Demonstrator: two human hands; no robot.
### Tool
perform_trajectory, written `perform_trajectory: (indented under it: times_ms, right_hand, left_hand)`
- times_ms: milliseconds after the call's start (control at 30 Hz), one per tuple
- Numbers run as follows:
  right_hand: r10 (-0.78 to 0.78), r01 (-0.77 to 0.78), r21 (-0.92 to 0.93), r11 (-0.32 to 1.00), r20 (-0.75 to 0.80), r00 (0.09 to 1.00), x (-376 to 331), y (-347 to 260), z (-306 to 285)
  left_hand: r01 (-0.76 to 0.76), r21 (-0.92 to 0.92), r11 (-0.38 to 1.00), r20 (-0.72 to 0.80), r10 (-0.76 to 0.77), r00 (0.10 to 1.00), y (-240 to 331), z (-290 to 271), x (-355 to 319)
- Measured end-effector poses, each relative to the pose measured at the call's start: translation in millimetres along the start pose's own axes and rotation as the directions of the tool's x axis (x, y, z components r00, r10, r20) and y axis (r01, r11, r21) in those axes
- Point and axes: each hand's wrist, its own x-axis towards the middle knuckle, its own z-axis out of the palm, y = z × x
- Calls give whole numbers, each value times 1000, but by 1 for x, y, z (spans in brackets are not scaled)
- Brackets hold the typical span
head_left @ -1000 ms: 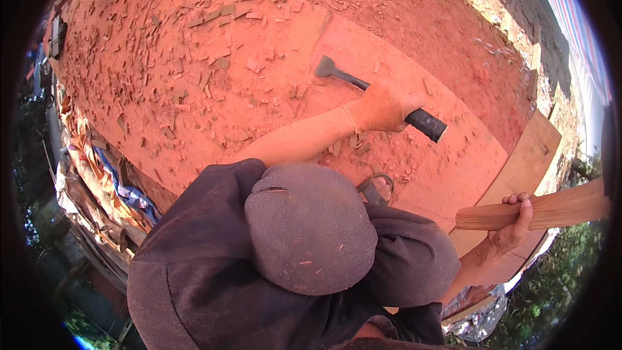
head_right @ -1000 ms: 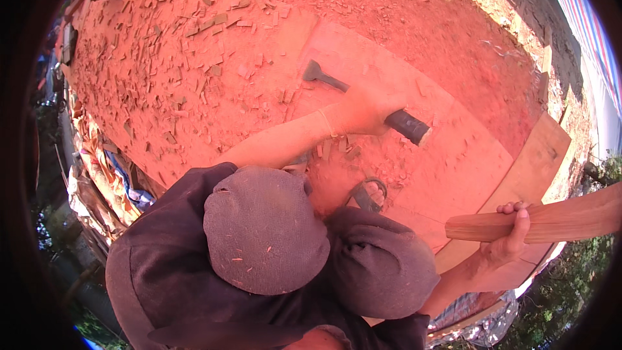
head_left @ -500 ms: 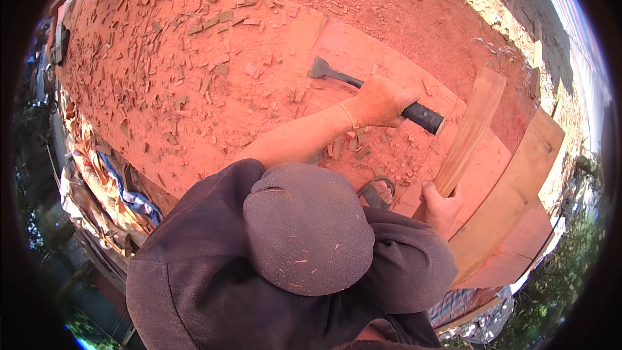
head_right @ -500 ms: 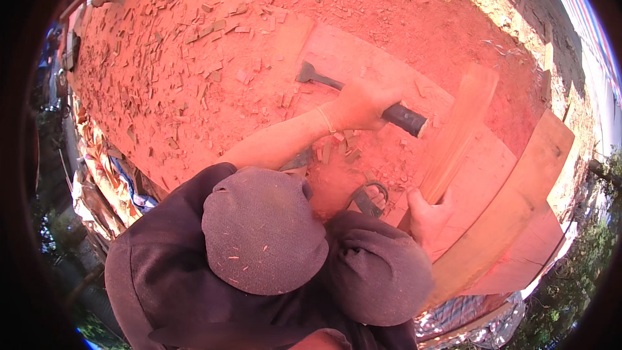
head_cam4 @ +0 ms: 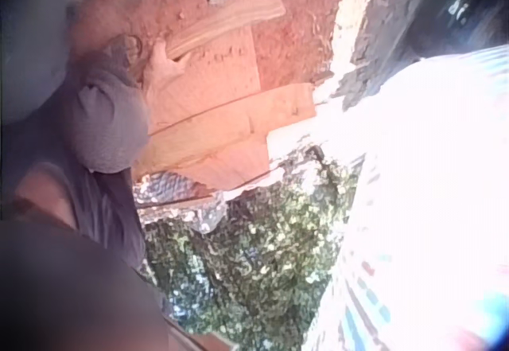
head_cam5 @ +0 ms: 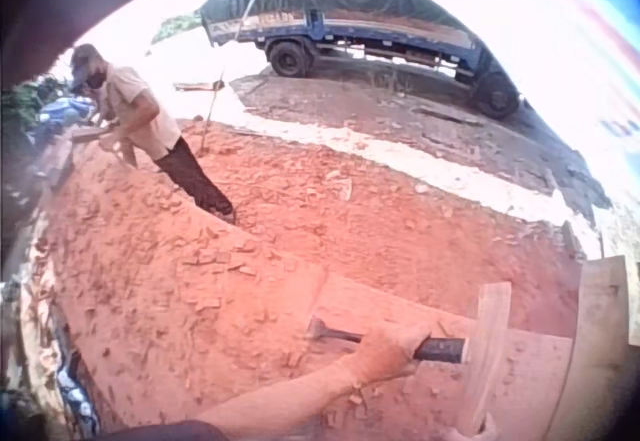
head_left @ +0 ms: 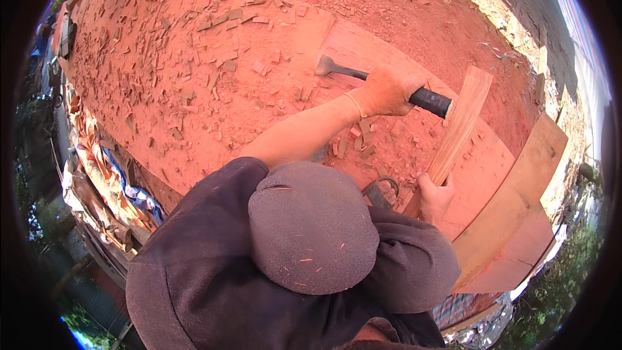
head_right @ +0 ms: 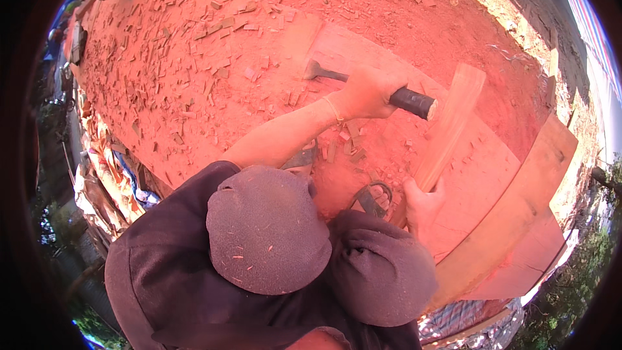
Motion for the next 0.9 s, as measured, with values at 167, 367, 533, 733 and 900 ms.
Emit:
perform_trajectory:
  times_ms: [167,367,533,733,900]
  right_hand:
    - [-138,167,178,970,-165,977,-7,-67,-44]
    - [-56,272,569,776,-367,929,16,-94,10]
    - [-82,84,-80,993,19,996,8,-2,7]
    - [124,-117,126,985,-50,991,-10,23,-30]
    - [45,-27,128,991,-140,989,-8,2,-44]
  left_hand:
    - [-20,35,999,118,16,993,-7,13,0]
    - [-60,68,996,73,55,996,-10,19,-4]
    - [-25,178,984,260,-22,965,-17,21,-14]
    - [-101,2,995,341,94,935,29,9,-43]
    - [-143,-399,906,231,250,940,93,19,-31]
